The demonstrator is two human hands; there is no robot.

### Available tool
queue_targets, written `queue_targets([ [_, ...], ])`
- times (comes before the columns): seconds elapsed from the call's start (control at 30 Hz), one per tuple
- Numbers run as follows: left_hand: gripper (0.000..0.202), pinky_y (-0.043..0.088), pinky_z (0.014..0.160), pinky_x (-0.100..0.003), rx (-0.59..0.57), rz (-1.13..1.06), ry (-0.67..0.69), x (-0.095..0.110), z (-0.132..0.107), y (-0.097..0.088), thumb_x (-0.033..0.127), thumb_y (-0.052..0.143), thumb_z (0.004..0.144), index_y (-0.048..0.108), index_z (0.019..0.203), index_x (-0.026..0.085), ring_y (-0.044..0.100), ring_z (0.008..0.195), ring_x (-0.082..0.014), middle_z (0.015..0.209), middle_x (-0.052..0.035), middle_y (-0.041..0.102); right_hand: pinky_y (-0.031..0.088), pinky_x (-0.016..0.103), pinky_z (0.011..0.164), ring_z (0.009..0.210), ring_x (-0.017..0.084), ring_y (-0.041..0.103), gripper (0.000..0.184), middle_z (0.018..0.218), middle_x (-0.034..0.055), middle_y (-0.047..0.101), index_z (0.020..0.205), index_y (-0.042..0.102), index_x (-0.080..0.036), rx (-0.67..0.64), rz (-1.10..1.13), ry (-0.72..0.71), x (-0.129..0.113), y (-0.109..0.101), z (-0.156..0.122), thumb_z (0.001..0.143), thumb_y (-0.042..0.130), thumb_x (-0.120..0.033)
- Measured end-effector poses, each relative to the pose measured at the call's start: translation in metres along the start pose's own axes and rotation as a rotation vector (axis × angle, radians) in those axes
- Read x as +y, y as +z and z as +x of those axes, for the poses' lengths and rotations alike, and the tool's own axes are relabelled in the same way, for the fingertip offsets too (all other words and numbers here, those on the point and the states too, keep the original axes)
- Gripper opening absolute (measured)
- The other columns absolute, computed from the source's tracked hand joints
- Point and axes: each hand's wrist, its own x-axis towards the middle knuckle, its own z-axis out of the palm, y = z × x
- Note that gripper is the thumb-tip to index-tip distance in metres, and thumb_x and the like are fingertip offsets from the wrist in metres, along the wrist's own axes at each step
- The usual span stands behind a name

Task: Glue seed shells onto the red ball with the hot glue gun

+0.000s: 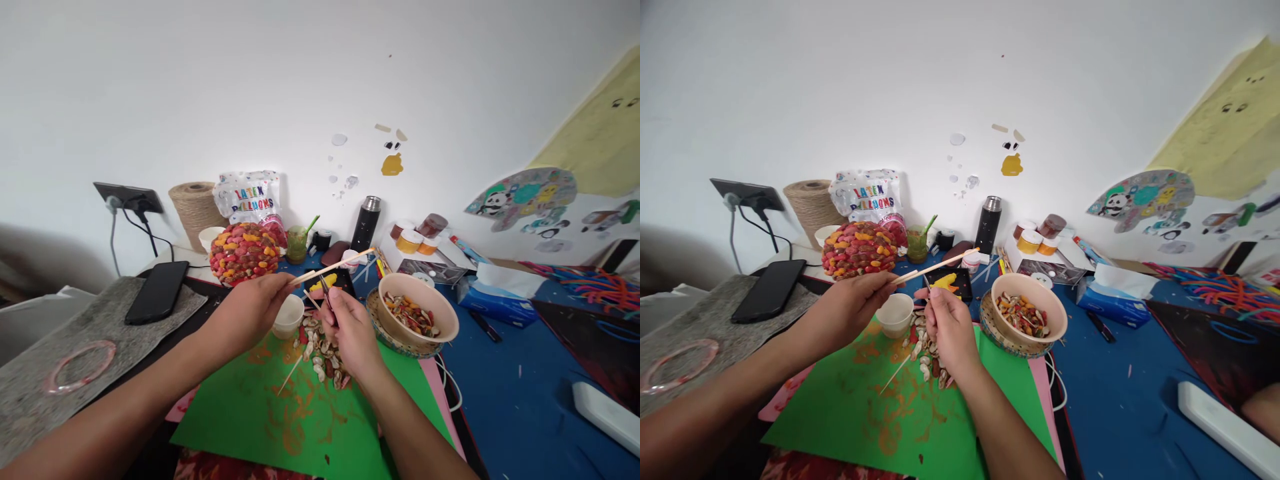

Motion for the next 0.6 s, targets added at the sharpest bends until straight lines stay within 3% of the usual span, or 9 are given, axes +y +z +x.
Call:
queue_targets([
  [0.23,0.034,0.058,0.08,-0.032,-0.007,0.116,0.017,-0.004,-0.002,0.009,0.037,0.044,0.113,0.075,0.116,0.021,0.082,0.094,-0.0264,0.104,-0.0091,0.085,0.013,0.023,0.043,0.047,0.006,0.025,0.066,0.064,-0.0093,0.039,0.092,0.074,-0.018,-0.015,-0.043,-0.002,-0.006,0.003,-0.002,0.087,0.075,-0.083],
  [0.6,0.031,0.061,0.082,-0.032,0.025,0.227,0.055,-0.007,-0.005,0.019,0.033,0.046,0.113,0.075,0.118,0.022,0.081,0.093,-0.0256,0.102,-0.0097,0.083,0.015,0.022,0.042,0.046,0.006,0.025,0.066,0.063,-0.0103,0.038,0.089,0.07,-0.019,0.0,-0.049,0.031,-0.004,0.004,-0.002,0.085,0.075,-0.084],
])
